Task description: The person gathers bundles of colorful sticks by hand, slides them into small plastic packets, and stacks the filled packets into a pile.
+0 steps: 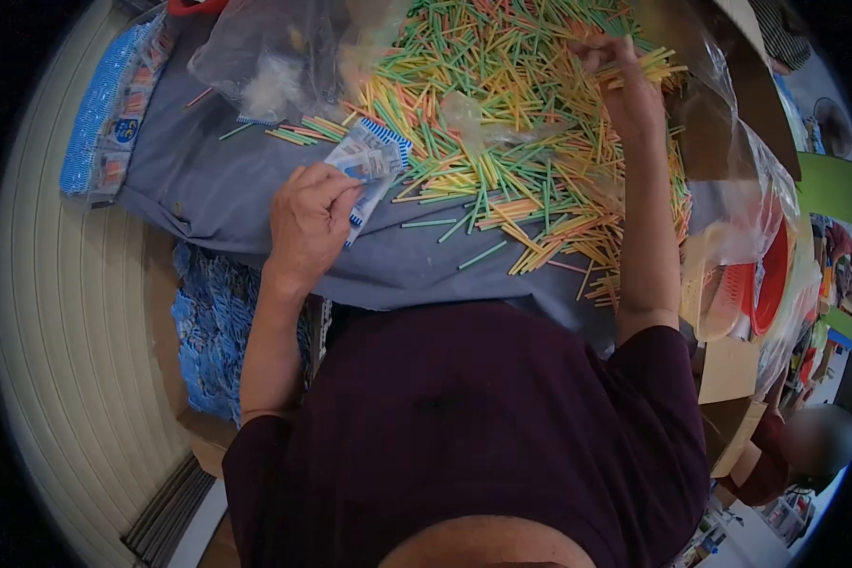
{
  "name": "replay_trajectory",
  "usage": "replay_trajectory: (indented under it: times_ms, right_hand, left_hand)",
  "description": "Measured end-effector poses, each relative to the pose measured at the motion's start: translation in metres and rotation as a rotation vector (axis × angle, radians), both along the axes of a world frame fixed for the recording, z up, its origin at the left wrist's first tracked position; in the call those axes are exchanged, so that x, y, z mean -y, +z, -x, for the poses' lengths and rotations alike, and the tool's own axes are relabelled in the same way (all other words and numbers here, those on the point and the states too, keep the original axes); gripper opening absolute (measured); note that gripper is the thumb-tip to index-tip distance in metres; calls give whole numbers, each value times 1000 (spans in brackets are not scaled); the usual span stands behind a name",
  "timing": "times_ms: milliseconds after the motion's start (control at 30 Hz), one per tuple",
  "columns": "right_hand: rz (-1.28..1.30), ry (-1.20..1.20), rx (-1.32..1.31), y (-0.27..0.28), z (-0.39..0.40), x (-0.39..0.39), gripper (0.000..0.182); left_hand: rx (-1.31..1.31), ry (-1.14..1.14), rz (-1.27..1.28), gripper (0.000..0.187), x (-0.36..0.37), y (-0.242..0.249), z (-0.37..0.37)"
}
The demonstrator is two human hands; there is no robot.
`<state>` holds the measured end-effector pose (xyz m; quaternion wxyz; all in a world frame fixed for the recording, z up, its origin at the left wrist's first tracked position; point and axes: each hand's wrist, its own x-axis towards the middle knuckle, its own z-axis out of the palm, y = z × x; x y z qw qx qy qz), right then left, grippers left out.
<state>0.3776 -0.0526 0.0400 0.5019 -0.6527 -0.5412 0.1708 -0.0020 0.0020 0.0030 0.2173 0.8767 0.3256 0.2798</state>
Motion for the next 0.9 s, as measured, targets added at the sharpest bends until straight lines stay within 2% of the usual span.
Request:
replay_trajectory:
  times_ms: [33, 100, 233, 300, 333, 367, 433, 533, 567, 700, 800, 900]
  right_hand:
    - [-33, 58, -81, 2, 4, 0, 42]
    - [-98, 162, -240, 6, 7, 5, 43]
    - [-219, 399, -571, 10, 18, 7, 46]
    - [-279, 537, -745, 14, 28, 2, 48]
    - [-308, 602, -832, 16, 34, 2, 49]
    - [-306, 610, -838, 22, 40, 2, 49]
    - [-336, 778, -800, 36, 50, 1, 53]
    - [-305, 767, -693, 45, 53, -1, 54]
    - [-292, 617, -607, 42, 57, 1, 55]
    - [-223, 532, -533, 37, 72, 2, 55]
    - [-93, 280, -223, 27, 75, -1, 48]
    - [-80, 358, -262, 20, 76, -5, 58]
  left_hand:
    - [0, 2, -1, 11, -1, -1, 1]
    - [235, -4, 315, 9, -3, -1, -3]
    - [350, 7, 381, 12, 1, 18, -29]
    - [517, -35, 602, 11, 0, 24, -51]
    - [516, -23, 598, 11, -3, 24, -61]
    - [536, -49, 666, 10, -7, 23, -72]
    - [554, -81, 729, 10, -7, 24, -88]
    - [609, -182, 721, 10, -3, 26, -108]
    - [593, -183, 662, 10, -2, 25, -112]
    - [554, -153, 567, 11, 2, 26, -125]
    - [615, -181, 475, 12, -1, 17, -134]
    - [632, -206, 494, 13, -3, 14, -141]
